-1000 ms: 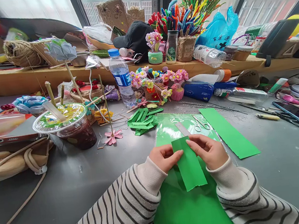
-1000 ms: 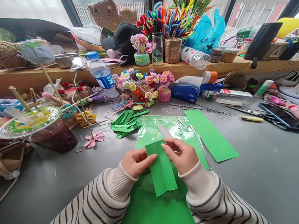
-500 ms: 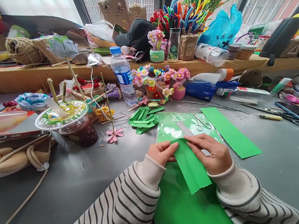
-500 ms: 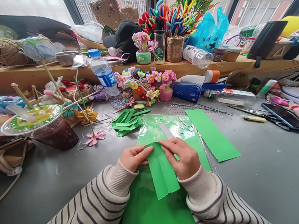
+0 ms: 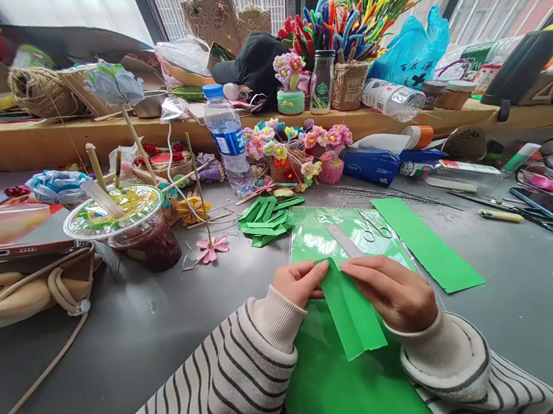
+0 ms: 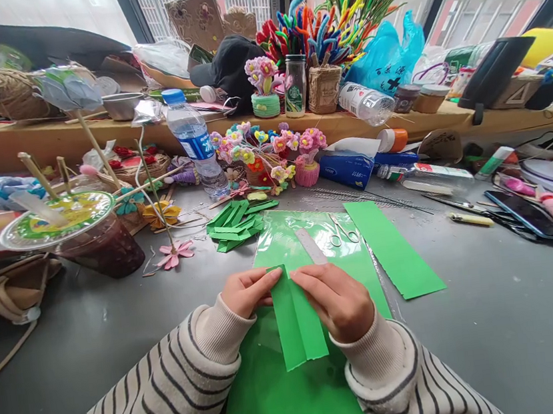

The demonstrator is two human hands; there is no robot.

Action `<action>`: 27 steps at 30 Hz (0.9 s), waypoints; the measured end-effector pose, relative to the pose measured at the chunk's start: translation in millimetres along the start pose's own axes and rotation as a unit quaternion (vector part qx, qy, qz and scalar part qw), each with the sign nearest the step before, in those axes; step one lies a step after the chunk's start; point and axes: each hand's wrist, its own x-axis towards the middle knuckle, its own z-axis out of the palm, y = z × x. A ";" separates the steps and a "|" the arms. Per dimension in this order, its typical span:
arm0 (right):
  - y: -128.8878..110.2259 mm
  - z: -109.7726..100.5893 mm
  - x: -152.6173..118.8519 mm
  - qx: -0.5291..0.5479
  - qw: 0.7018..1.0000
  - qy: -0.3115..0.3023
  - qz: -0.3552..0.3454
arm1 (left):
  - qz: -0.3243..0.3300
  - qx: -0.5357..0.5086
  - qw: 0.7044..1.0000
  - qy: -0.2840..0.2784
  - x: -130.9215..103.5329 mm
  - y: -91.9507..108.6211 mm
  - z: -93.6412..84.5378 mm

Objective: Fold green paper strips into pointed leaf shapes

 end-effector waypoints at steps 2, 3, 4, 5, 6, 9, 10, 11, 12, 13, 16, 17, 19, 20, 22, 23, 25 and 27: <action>-0.5 -0.2 0.4 -0.006 1.000 -0.004 -0.011 | 0.002 0.005 1.000 0.002 -0.4 0.6 0.1; -0.8 -0.2 0.7 -0.011 1.000 -0.006 -0.017 | 0.004 0.008 1.000 0.003 -0.5 0.6 0.0; -1.1 -0.1 1.0 -0.016 1.000 -0.009 -0.024 | 0.007 0.011 1.000 0.003 -0.4 0.5 -0.2; -1.3 0.0 1.2 -0.021 0.999 -0.011 -0.031 | 0.009 0.012 1.000 0.003 -0.4 0.3 -0.4; -1.4 0.1 1.4 -0.026 0.999 -0.014 -0.037 | 0.012 0.014 1.000 0.002 -0.3 -0.1 -0.6; -1.0 0.4 1.1 -0.034 0.998 -0.017 -0.049 | 0.023 0.023 0.999 0.004 -0.1 -1.0 -0.9; -0.7 0.5 0.7 -0.036 0.998 -0.017 -0.051 | 0.029 0.028 0.999 0.006 -0.1 -1.2 -0.8; -0.4 0.5 0.3 -0.036 0.998 -0.018 -0.053 | 0.035 0.033 0.999 0.007 0.0 -1.4 -0.8; -0.1 0.6 -0.1 -0.036 0.998 -0.018 -0.055 | 0.043 0.039 0.998 0.009 0.0 -1.6 -0.7; 0.2 0.7 -0.5 -0.036 0.998 -0.020 -0.056 | 0.050 0.045 0.998 0.010 0.1 -1.7 -0.6; 0.6 0.8 -1.4 -0.035 0.997 -0.026 -0.057 | 0.068 0.063 0.996 0.015 0.9 -2.5 -0.7; 0.6 0.9 -1.5 -0.034 0.997 -0.028 -0.057 | 0.072 0.067 0.995 0.016 1.4 -3.0 -0.9; 0.7 1.0 -1.8 -0.035 0.997 -0.029 -0.059 | 0.079 0.077 0.994 0.019 2.6 -4.4 -1.4; 0.7 1.1 -2.0 -0.034 0.997 -0.029 -0.060 | 0.083 0.084 0.993 0.022 3.2 -5.2 -1.6; 0.8 1.4 -2.4 -0.032 0.997 -0.031 -0.063 | 0.088 0.100 0.991 0.032 4.4 -6.9 -2.0; 0.8 1.6 -2.6 -0.030 0.997 -0.033 -0.064 | 0.091 0.107 0.989 0.036 4.9 -7.6 -2.2; 0.9 2.0 -3.2 -0.028 0.997 -0.035 -0.067 | 0.095 0.115 0.988 0.039 5.5 -8.6 -2.3; 0.9 2.2 -3.5 -0.031 0.997 -0.036 -0.069 | 0.098 0.117 0.988 0.039 5.3 -8.5 -2.3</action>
